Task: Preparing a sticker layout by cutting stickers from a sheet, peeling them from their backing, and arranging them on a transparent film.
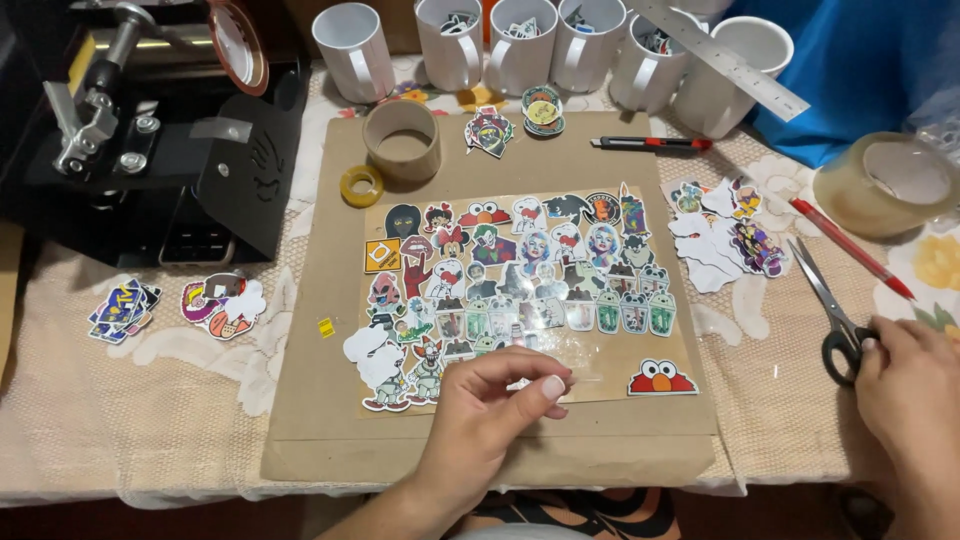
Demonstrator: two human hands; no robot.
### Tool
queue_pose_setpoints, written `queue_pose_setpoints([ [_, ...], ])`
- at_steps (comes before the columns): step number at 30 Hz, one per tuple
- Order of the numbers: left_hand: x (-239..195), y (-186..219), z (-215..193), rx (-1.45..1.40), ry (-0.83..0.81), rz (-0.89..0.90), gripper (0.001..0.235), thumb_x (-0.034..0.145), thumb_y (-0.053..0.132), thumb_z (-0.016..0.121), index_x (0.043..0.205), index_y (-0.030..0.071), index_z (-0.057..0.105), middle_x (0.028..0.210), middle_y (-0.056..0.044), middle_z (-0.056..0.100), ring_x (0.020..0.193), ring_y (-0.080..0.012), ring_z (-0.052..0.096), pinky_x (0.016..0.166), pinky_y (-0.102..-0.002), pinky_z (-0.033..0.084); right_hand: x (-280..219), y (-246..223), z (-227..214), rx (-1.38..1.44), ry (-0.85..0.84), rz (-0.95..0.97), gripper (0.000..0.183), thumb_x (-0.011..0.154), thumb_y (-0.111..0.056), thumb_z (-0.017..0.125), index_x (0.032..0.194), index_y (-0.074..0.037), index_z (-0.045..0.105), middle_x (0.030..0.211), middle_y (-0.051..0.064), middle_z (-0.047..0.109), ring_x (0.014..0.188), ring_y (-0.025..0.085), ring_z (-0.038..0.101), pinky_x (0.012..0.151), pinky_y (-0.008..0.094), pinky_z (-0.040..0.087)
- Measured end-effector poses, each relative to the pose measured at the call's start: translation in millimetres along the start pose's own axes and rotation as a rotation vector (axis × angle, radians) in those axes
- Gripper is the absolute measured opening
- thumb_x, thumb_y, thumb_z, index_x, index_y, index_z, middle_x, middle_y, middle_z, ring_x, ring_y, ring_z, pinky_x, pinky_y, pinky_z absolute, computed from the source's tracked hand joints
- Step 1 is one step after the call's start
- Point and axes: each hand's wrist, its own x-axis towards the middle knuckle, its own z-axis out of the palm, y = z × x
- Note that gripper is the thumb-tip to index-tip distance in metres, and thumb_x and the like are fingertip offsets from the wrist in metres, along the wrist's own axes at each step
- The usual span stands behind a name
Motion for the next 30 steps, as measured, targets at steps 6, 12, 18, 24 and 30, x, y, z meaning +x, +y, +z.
queue_pose_setpoints([
  [6, 1, -4, 3, -0.041, 0.009, -0.037, 0.015, 0.084, 0.008, 0.077, 0.097, 0.0, 0.075, 0.092, -0.012, 0.075, 0.085, -0.0162, 0.069, 0.072, -0.032, 0.066, 1, 11, -10, 0.218, -0.126, -0.098, 0.031, 0.093, -0.006, 0.069, 0.122, 0.003, 0.071, 0.122, 0.018, 0.072, 0.116, 0.035, 0.065, 0.111, 0.042, 0.045],
  [12, 5, -1, 5, 0.035, 0.007, -0.027, 0.018, 0.086, 0.015, 0.074, 0.096, 0.0, 0.075, 0.089, -0.013, 0.076, 0.075, -0.0168, 0.07, 0.072, -0.03, 0.062, -1, 14, -4, 0.164, -0.158, -0.023, 0.052, 0.087, -0.016, 0.076, 0.135, 0.001, 0.071, 0.132, 0.017, 0.071, 0.124, 0.034, 0.064, 0.11, 0.042, 0.045],
  [18, 5, 2, 8, 0.027, -0.059, -0.006, 0.026, 0.089, 0.018, 0.067, 0.105, -0.001, 0.071, 0.094, -0.016, 0.074, 0.088, -0.0197, 0.07, 0.073, -0.032, 0.064, 0, -31, -35, 0.229, -0.078, 0.112, 0.059, 0.079, -0.009, 0.071, 0.136, 0.007, 0.071, 0.117, 0.022, 0.063, 0.1, 0.033, 0.063, 0.097, 0.039, 0.051],
  [24, 9, -5, 18, -0.105, -0.023, 0.018, 0.012, 0.087, 0.006, 0.075, 0.096, 0.0, 0.069, 0.088, -0.019, 0.076, 0.085, -0.025, 0.076, 0.075, -0.034, 0.066, -38, -159, -104, 0.856, -0.123, 0.189, 0.045, 0.068, -0.003, 0.077, 0.111, 0.002, 0.062, 0.112, 0.013, 0.059, 0.092, 0.023, 0.063, 0.092, 0.033, 0.05],
  [30, 9, 3, 34, -0.181, 0.001, 0.077, 0.009, 0.087, 0.005, 0.075, 0.092, 0.0, 0.07, 0.093, -0.021, 0.077, 0.089, -0.0272, 0.077, 0.08, -0.034, 0.066, -69, -255, -114, 1.057, -0.278, 0.039, 0.041, 0.055, -0.033, 0.094, 0.08, -0.01, 0.072, 0.085, 0.001, 0.077, 0.061, 0.007, 0.07, 0.054, 0.018, 0.064],
])
